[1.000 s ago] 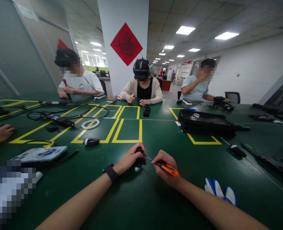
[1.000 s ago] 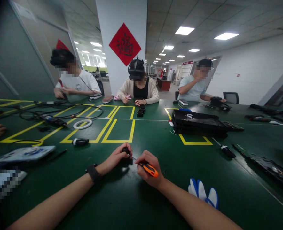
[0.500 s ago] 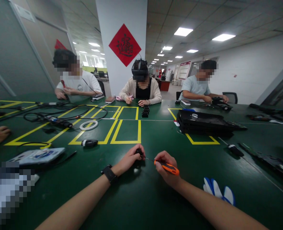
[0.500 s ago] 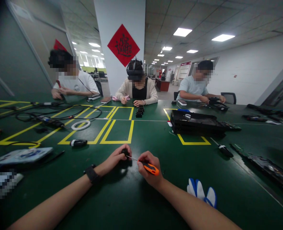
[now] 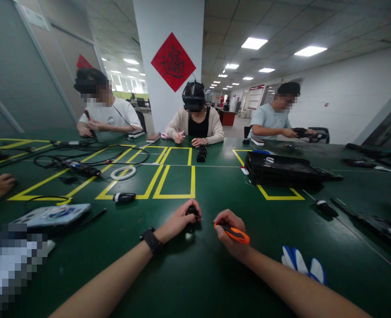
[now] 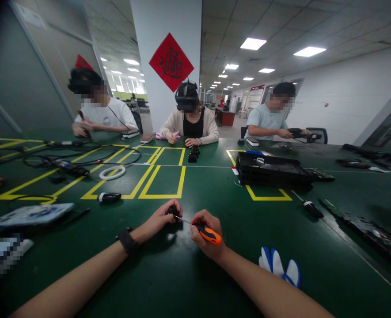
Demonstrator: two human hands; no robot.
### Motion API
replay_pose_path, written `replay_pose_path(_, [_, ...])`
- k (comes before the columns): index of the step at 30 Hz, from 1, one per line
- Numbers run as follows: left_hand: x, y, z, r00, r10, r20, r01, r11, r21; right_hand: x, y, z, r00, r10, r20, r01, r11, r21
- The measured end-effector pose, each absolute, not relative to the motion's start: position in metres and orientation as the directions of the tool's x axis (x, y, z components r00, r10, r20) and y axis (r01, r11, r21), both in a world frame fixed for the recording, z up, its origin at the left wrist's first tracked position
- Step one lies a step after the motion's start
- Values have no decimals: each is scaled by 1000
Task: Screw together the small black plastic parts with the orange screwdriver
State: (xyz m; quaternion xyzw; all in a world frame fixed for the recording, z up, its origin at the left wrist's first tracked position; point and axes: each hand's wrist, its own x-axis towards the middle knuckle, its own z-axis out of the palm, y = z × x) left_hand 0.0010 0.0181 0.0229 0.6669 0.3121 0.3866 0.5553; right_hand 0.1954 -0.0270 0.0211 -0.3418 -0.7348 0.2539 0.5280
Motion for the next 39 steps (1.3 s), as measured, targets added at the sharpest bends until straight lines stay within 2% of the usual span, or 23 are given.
replay_pose_path(12, [2, 19, 23, 475, 859, 191, 40, -238, 970, 193, -27, 23, -320, 675, 665, 197, 734, -650])
replay_pose_path(20, [3, 19, 22, 454, 867, 206, 49, -255, 966, 193, -26, 20, -277, 781, 560, 216, 618, -756])
replay_pose_path(27, [3, 19, 24, 440, 874, 208, 72, -265, 961, 195, -28, 21, -258, 751, 608, 243, 660, -711])
replay_pose_path(39, [3, 19, 23, 446, 875, 191, 41, -233, 972, 195, -30, 24, -266, 755, 599, 236, 654, -719])
